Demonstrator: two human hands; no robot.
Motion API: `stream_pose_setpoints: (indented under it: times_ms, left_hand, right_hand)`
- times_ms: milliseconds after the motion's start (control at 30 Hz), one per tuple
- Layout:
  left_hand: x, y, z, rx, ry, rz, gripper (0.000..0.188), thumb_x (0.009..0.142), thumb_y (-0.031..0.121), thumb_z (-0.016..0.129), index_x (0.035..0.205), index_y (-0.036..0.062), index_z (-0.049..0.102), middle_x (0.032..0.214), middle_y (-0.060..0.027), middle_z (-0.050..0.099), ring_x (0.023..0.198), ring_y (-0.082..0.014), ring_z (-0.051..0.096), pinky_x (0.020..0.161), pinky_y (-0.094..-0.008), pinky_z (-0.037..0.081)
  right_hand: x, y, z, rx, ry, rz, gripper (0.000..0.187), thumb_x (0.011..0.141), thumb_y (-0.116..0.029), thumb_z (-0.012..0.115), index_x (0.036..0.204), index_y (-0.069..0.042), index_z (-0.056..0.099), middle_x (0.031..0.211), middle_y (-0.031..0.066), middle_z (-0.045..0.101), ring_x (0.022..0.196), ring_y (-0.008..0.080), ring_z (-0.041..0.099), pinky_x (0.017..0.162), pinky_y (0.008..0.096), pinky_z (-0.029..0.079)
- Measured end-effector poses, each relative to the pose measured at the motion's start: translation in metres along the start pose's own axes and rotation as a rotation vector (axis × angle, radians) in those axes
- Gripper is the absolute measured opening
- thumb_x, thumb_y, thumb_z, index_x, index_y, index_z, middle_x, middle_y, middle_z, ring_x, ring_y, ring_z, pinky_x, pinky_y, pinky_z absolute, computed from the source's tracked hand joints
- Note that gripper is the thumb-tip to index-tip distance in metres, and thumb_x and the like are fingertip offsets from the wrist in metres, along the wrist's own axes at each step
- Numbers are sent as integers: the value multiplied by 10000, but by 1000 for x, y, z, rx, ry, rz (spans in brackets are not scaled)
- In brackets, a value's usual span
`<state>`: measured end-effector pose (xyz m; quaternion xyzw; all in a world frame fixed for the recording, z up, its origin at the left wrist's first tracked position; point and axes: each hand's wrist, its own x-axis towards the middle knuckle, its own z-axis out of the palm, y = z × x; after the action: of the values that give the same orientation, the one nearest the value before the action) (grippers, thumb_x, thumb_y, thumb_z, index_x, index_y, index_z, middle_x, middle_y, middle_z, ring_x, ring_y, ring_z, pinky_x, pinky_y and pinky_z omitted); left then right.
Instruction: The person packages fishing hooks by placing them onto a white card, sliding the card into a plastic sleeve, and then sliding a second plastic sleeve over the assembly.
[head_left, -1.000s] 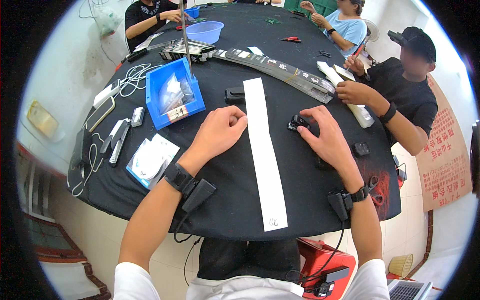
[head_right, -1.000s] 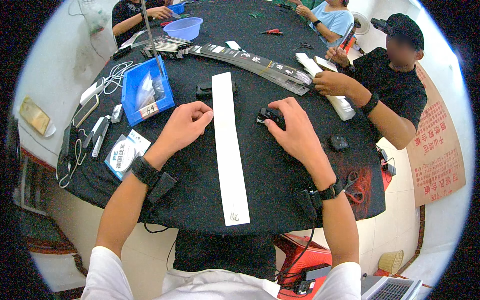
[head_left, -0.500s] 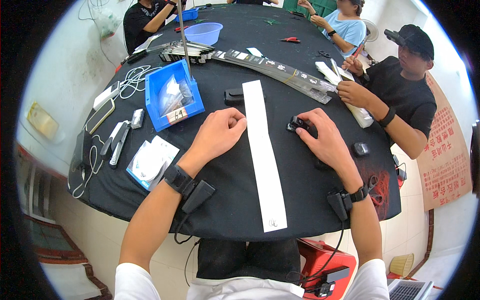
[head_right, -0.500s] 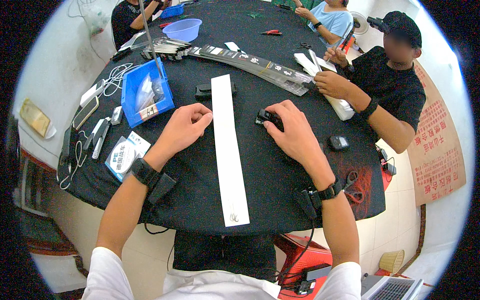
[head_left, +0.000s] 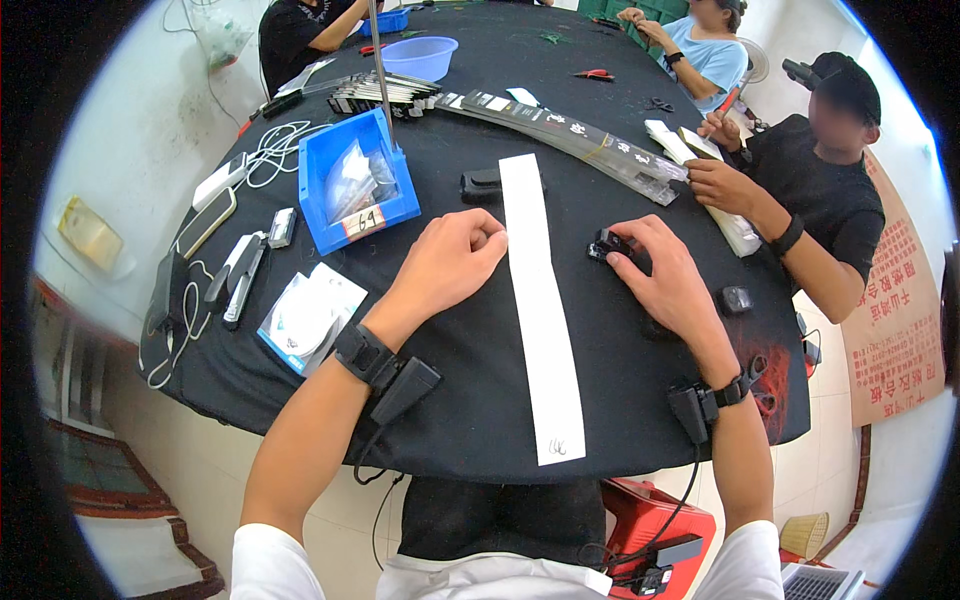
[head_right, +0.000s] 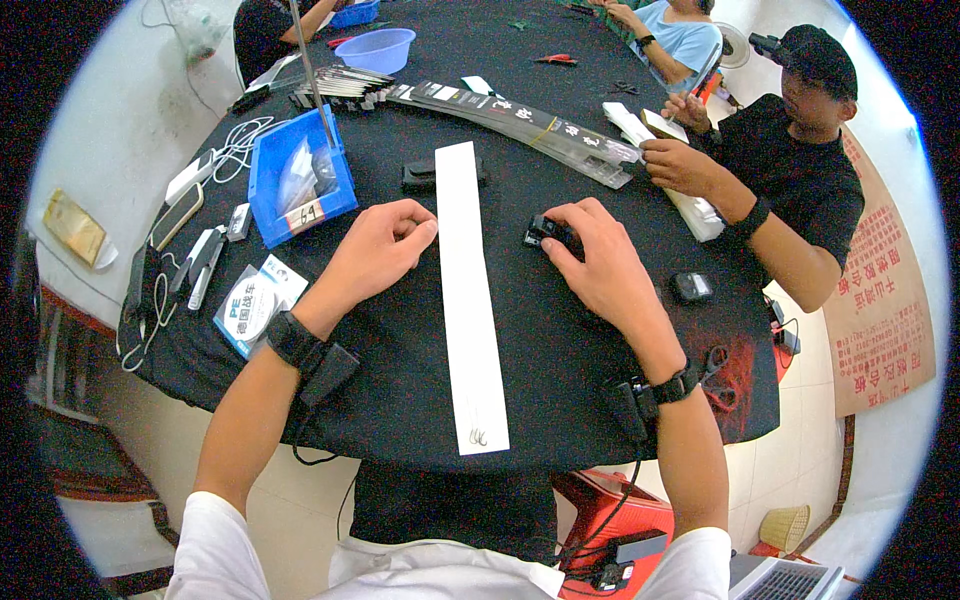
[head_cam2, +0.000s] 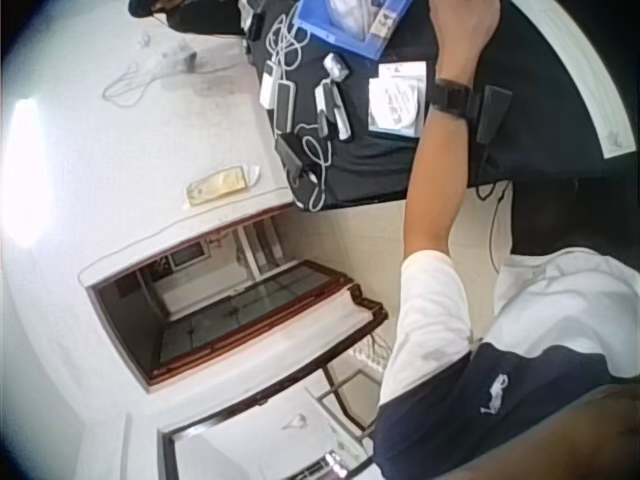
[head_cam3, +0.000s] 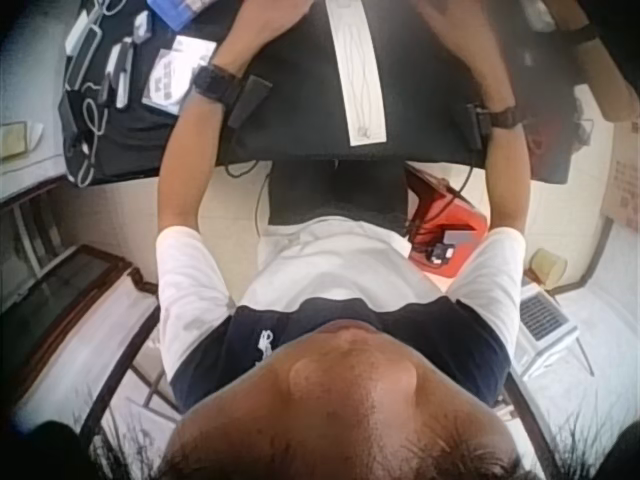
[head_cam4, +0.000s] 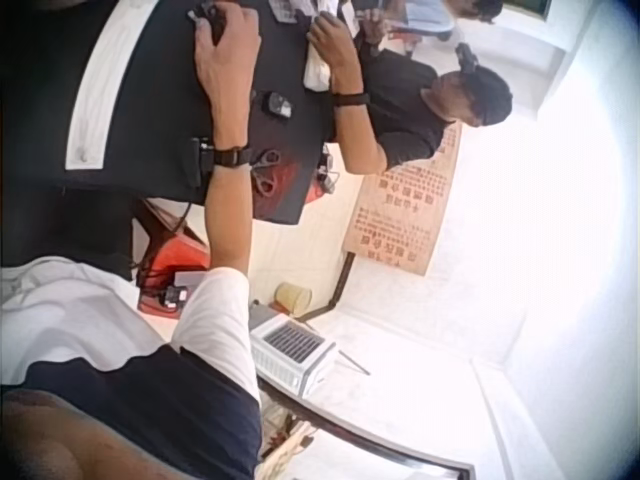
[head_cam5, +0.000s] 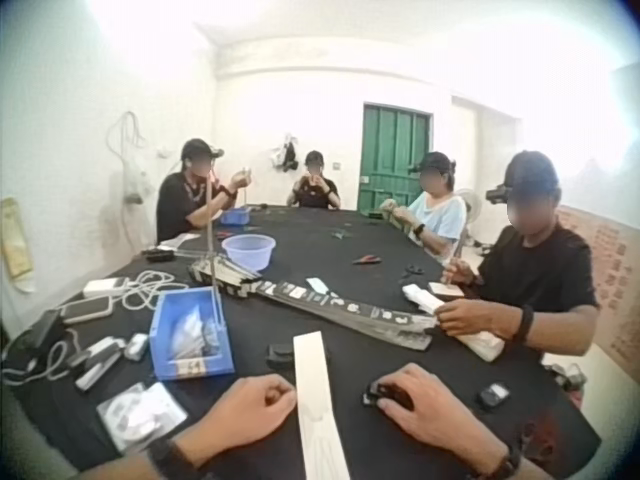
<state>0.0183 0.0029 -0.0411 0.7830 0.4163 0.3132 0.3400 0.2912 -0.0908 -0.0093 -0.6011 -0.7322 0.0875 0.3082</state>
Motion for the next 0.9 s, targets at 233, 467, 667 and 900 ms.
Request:
stream_pose_setpoints:
  times_ms: [233, 467, 667, 900]
  left_hand:
    - [-1, 0, -1, -25, 5, -2, 259, 988, 196, 619, 1020, -53, 682, 693, -33, 654, 599, -86, 582, 555, -275, 445]
    - [-1, 0, -1, -13, -12, 13, 268, 994, 204, 617, 1032, -53, 682, 707, -36, 662, 611, -89, 584, 566, -279, 453]
    - [-2, 4, -1, 8, -25, 6, 274, 1000, 207, 613, 1035, -56, 681, 703, -51, 664, 611, -103, 595, 570, -296, 467]
    - [-2, 3, -2, 34, -29, -6, 290, 998, 227, 616, 1046, -50, 687, 714, -71, 680, 619, -123, 622, 588, -298, 485]
  right_hand:
    - [0, 0, 0, -27, 0, -20, 294, 919, -153, 702, 1180, -31, 649, 1083, 164, 634, 1047, 351, 640, 929, 426, 506]
    - [1, 0, -1, -28, 5, -38, 297, 914, -152, 711, 1176, -24, 650, 1072, 160, 629, 1020, 334, 647, 910, 411, 513]
    - [2, -4, -3, -9, -13, 9, 295, 918, -154, 712, 1172, -15, 653, 1037, 145, 619, 956, 295, 648, 862, 380, 526]
    - [1, -4, -2, -5, -4, 1, 301, 919, -155, 712, 1180, -16, 658, 1044, 149, 622, 971, 297, 651, 868, 385, 526]
